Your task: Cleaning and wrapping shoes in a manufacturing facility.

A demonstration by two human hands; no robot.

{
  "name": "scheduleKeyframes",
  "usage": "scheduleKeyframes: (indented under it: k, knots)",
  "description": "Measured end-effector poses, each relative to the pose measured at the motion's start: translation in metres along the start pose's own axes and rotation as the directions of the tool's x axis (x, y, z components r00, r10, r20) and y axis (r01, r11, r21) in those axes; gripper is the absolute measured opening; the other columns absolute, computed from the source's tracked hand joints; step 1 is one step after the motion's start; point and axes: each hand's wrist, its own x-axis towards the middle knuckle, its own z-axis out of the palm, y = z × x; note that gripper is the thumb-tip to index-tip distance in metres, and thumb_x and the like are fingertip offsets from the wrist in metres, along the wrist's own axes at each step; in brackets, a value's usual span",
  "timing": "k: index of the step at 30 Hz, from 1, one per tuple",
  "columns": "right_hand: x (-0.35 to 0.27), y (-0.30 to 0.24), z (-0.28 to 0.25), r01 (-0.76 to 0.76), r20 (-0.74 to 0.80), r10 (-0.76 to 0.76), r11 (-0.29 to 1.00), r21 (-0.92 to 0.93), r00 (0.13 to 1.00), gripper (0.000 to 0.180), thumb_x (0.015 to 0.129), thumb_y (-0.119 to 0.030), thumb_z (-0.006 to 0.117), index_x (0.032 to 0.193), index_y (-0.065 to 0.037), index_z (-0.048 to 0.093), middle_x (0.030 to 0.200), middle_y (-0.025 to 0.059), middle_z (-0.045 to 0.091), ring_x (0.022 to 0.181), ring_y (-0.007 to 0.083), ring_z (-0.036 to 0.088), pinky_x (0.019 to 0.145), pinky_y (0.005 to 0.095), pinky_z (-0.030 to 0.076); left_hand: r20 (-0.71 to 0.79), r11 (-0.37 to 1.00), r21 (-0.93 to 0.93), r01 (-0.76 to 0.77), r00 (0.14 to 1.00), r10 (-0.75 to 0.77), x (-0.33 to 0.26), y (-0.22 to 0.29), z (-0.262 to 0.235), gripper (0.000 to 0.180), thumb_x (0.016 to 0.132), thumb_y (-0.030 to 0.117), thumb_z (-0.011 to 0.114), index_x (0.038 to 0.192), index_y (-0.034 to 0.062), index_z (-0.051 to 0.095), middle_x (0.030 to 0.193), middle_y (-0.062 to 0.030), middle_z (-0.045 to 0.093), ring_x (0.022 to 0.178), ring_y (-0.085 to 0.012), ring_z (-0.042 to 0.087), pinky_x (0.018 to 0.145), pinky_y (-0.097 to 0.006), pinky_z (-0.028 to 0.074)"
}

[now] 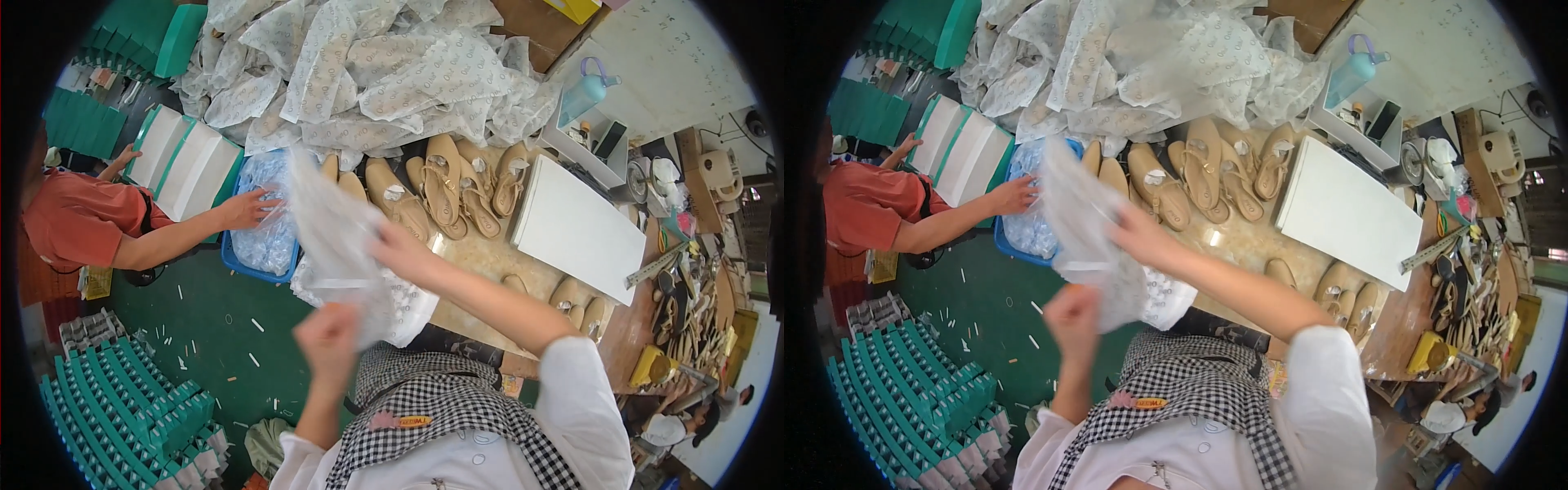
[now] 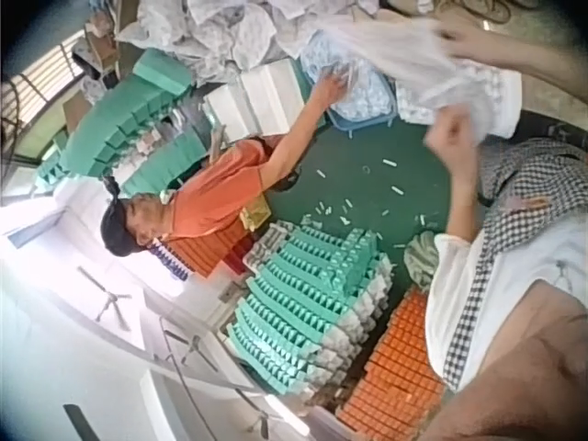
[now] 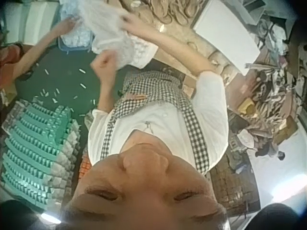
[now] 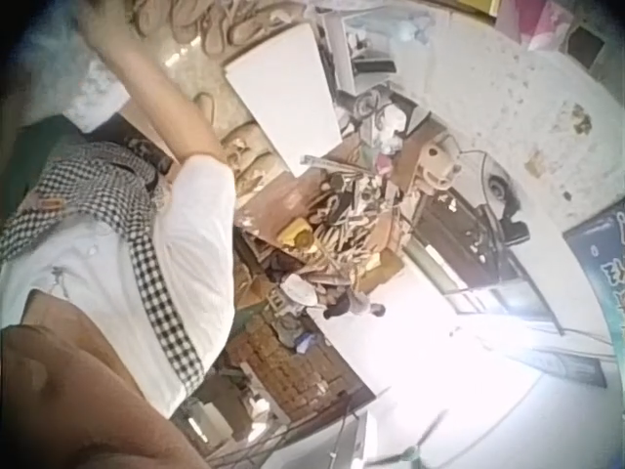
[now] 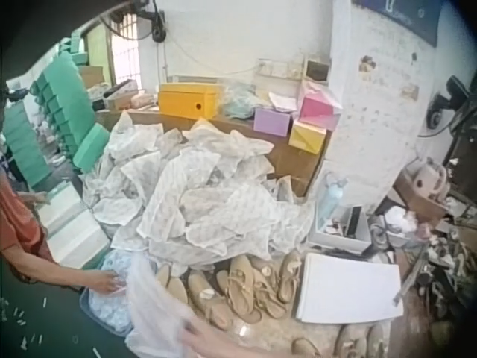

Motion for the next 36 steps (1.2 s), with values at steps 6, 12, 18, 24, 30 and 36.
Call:
scheduleKeyframes:
  k: [6, 12, 18, 24, 30, 36]
  knots:
    - [0.03, -0.013, 0.072, 0.301, 0.233, -0.263, 0.942, -0.146, 0.936, 0.034, 0.084, -0.02, 0.065, 0.114, -0.005, 0.056, 0.105, 0.0056, 0.063, 0.088, 0.0112, 0.057, 0.077, 0.029, 0.047, -0.383, 0.96, -0.182, 0.212, 0.884, -0.268, 0.03, 0.0, -0.078, 0.01, 0.085, 0.004, 0.06, 0.088, -0.0049, 0.065, 0.077, -0.0007, 0.062, 0.067, -0.0047, 0.054, 0.06, -0.019, 0.043]
    - [-0.031, 0.039, -0.008, 0.093, 0.076, -0.073, 0.948, -0.305, 0.994, 0.018, 0.081, -0.017, 0.067, 0.095, -0.007, 0.063, 0.086, 0.0032, 0.064, 0.078, 0.0126, 0.059, 0.069, 0.0285, 0.048, -0.147, 0.871, -0.455, 0.183, 0.95, -0.277, 0.044, -0.023, -0.053, 0.009, 0.083, 0.004, 0.061, 0.077, -0.0024, 0.064, 0.068, 0.0038, 0.056, 0.059, -0.0012, 0.043, 0.051, -0.019, 0.031]
    - [-0.005, 0.127, -0.158, -0.549, -0.659, -0.381, 0.365, -0.752, 0.649, 0.031, 0.084, -0.025, 0.06, 0.106, -0.003, 0.062, 0.087, 0.016, 0.064, 0.083, 0.0343, 0.062, 0.073, 0.0383, 0.049, 0.159, 0.989, -0.061, 0.137, 0.979, -0.126, 0.049, 0.021, 0.003, 0.014, 0.079, 0.005, 0.067, 0.091, -0.002, 0.07, 0.062, 0.0003, 0.055, 0.058, -0.0046, 0.045, 0.051, -0.021, 0.033]
    - [-0.104, 0.028, -0.165, -0.348, -0.54, -0.043, 0.72, -0.6, 0.84, 0.033, 0.085, -0.011, 0.051, 0.117, -0.004, 0.06, 0.078, 0.0111, 0.066, 0.07, 0.0157, 0.059, 0.069, 0.0288, 0.048, 0.067, 0.98, 0.153, 0.131, 0.988, -0.142, 0.066, -0.019, 0.025, 0.018, 0.081, 0.019, 0.067, 0.09, 0.0032, 0.07, 0.06, -0.0098, 0.055, 0.053, -0.0162, 0.05, 0.051, -0.029, 0.036]
    - [-0.188, -0.063, -0.074, -0.41, -0.559, -0.152, 0.53, -0.742, 0.815, 0.039, 0.083, -0.001, 0.049, 0.12, -0.006, 0.059, 0.087, 0.0076, 0.067, 0.07, 0.0054, 0.05, 0.069, 0.0217, 0.045, 0.123, 0.967, 0.239, 0.087, 0.985, -0.119, 0.069, -0.028, 0.054, 0.025, 0.082, 0.026, 0.064, 0.082, 0.0017, 0.069, 0.064, -0.0131, 0.058, 0.055, -0.0258, 0.055, 0.053, -0.033, 0.039]
    - [-0.211, -0.065, -0.045, -0.444, -0.488, 0.08, 0.559, -0.7, 0.869, 0.04, 0.081, 0.002, 0.05, 0.116, -0.01, 0.062, 0.074, 0.0169, 0.062, 0.059, 0.0151, 0.052, 0.061, 0.0258, 0.045, 0.186, 0.989, 0.146, 0.031, 0.981, -0.058, 0.036, -0.014, 0.069, 0.021, 0.082, 0.026, 0.064, 0.08, 0.0064, 0.07, 0.067, -0.0099, 0.061, 0.058, -0.0273, 0.057, 0.053, -0.035, 0.043]
